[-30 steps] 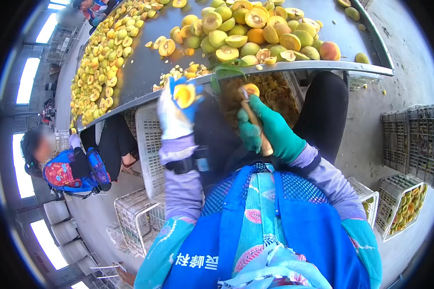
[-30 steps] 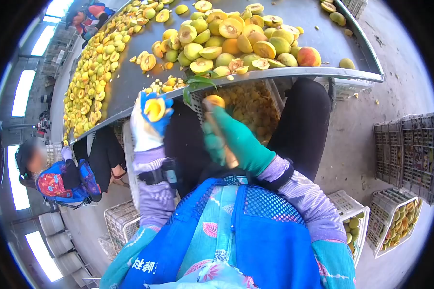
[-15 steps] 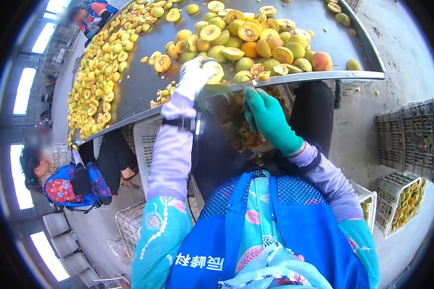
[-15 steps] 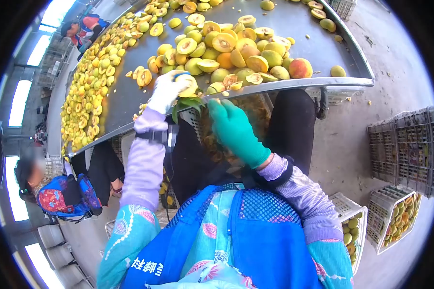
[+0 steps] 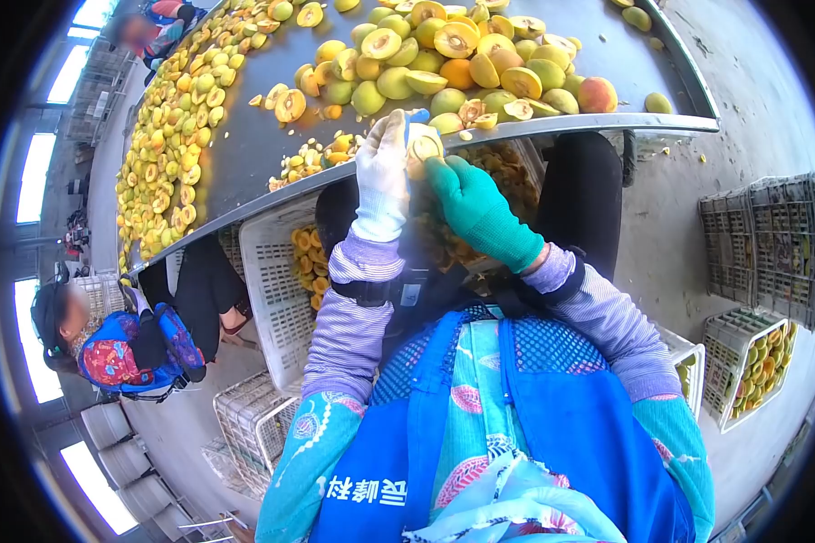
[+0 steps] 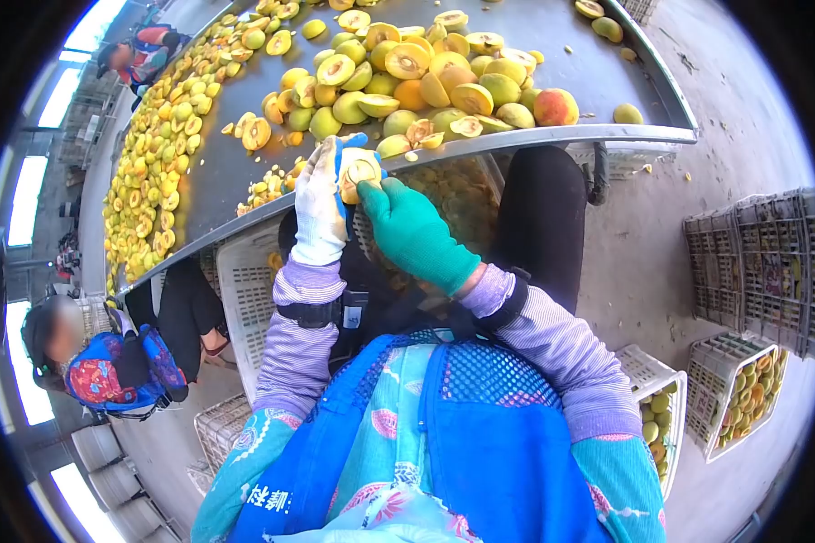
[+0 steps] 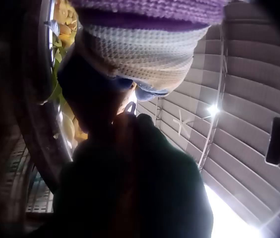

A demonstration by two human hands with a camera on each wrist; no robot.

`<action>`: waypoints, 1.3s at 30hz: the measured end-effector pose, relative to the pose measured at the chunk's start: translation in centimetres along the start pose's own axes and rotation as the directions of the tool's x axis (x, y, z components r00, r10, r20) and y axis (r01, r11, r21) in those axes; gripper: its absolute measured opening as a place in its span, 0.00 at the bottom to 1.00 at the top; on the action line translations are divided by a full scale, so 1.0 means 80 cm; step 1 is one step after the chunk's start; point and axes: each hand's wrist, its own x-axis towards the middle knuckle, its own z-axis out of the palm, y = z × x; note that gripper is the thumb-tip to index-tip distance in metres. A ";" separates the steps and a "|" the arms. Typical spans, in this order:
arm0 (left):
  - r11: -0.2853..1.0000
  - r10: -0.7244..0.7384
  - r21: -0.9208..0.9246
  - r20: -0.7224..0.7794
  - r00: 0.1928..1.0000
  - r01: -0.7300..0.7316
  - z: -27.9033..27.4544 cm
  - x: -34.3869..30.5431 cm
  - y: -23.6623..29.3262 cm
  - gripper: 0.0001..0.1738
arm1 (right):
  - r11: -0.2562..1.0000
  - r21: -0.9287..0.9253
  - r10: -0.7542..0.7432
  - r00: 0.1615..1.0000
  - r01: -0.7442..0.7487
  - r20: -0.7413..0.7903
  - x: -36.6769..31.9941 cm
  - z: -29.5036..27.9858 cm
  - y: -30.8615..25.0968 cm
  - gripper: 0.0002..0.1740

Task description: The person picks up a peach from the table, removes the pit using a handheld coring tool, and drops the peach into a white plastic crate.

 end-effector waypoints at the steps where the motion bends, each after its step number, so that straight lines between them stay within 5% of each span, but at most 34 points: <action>1: 1.000 0.019 0.020 -0.027 0.999 -0.018 0.005 -0.002 0.001 0.22 | 1.000 0.004 0.019 1.000 -0.019 0.010 -0.001 0.000 -0.001 0.22; 3: 0.952 -0.227 -0.220 -0.032 0.973 0.215 0.005 -0.001 0.009 0.20 | 0.998 0.012 0.057 0.998 -0.057 0.034 -0.003 -0.002 -0.005 0.22; 6: 0.975 -0.153 -0.183 -0.122 0.981 0.129 0.010 -0.001 0.000 0.18 | 0.996 0.031 0.080 0.991 -0.084 0.110 0.000 -0.007 -0.009 0.22; 9: 0.988 -0.117 -0.127 -0.207 0.971 0.092 0.024 -0.006 -0.002 0.17 | 0.892 0.134 0.382 0.879 -0.431 0.285 0.006 -0.021 -0.033 0.24; 12: 0.977 -0.191 -0.130 -0.198 0.961 0.167 0.020 -0.004 -0.011 0.17 | 0.967 0.195 0.120 0.970 -0.162 0.212 -0.002 -0.010 -0.003 0.26; 15: 0.960 -0.265 0.081 -0.053 0.963 0.269 0.011 0.002 -0.003 0.16 | 0.982 0.183 -0.082 0.987 0.057 0.137 -0.012 0.003 0.030 0.27; 16: 0.924 -0.308 0.269 0.095 0.947 0.273 -0.003 0.015 -0.006 0.15 | 0.862 0.264 0.351 0.885 -0.433 0.306 -0.016 -0.005 -0.002 0.27; 17: 0.900 -0.399 0.261 0.171 0.901 0.349 -0.010 0.022 -0.006 0.14 | 0.796 0.367 0.371 0.867 -0.481 0.333 -0.024 0.001 -0.002 0.27; 19: 0.909 -0.359 0.285 0.161 0.919 0.305 -0.002 0.028 0.007 0.11 | 0.633 0.556 0.384 0.842 -0.538 0.378 -0.026 0.010 -0.003 0.28; 22: 0.968 -0.116 0.192 -0.242 0.963 0.164 0.034 0.013 0.002 0.11 | 0.800 0.496 0.273 0.941 -0.337 0.198 -0.019 0.011 -0.017 0.28; 25: 0.937 -0.241 0.222 -0.142 0.960 0.268 0.021 0.016 -0.001 0.12 | 0.736 0.419 0.330 0.823 -0.531 0.463 -0.012 -0.015 -0.024 0.27; 26: 0.887 -0.191 0.419 -0.052 0.980 0.195 0.015 0.021 0.002 0.12 | 0.661 0.374 0.416 0.732 -0.651 0.539 -0.009 -0.020 -0.026 0.27; 27: 0.847 -0.294 0.470 0.027 0.955 0.248 0.014 0.028 0.013 0.12 | 0.462 0.533 0.352 0.698 -0.709 0.623 -0.012 -0.010 -0.015 0.27; 29: 0.911 -0.321 0.321 0.164 0.933 0.258 -0.001 0.040 -0.022 0.14 | -0.022 0.681 0.149 0.672 -0.732 0.726 -0.013 0.020 0.012 0.26; 30: 0.923 -0.379 0.144 0.159 0.912 0.358 0.006 0.038 -0.015 0.14 | -0.130 0.676 0.058 0.676 -0.725 0.735 -0.015 0.020 0.005 0.25; 31: 0.889 -0.445 -0.035 0.165 0.880 0.456 0.011 0.032 -0.008 0.15 | -0.170 0.656 -0.045 0.671 -0.735 0.740 -0.011 0.017 0.001 0.24; 32: 0.856 -0.498 -0.023 0.232 0.836 0.516 0.009 0.034 0.004 0.17 | -0.219 0.629 -0.143 0.662 -0.746 0.736 -0.008 0.015 -0.002 0.24; 33: 0.903 -0.382 -0.075 0.304 0.873 0.422 0.002 0.032 0.004 0.20 | -0.273 0.594 -0.233 0.651 -0.757 0.722 -0.010 0.012 -0.005 0.23; 36: 0.908 -0.360 -0.201 0.071 0.930 0.367 0.007 0.011 0.021 0.22 | -0.263 0.513 -0.259 0.572 -0.817 0.779 -0.007 0.005 -0.014 0.23; 37: 0.796 -0.459 -0.420 0.051 0.887 0.436 0.003 0.003 0.021 0.22 | -0.205 0.490 -0.288 0.531 -0.847 0.797 -0.007 0.008 -0.012 0.24; 39: 0.778 -0.461 -0.488 -0.017 0.887 0.395 -0.008 -0.012 0.022 0.21 | -0.208 0.431 -0.277 0.475 -0.878 0.835 -0.013 0.013 -0.014 0.24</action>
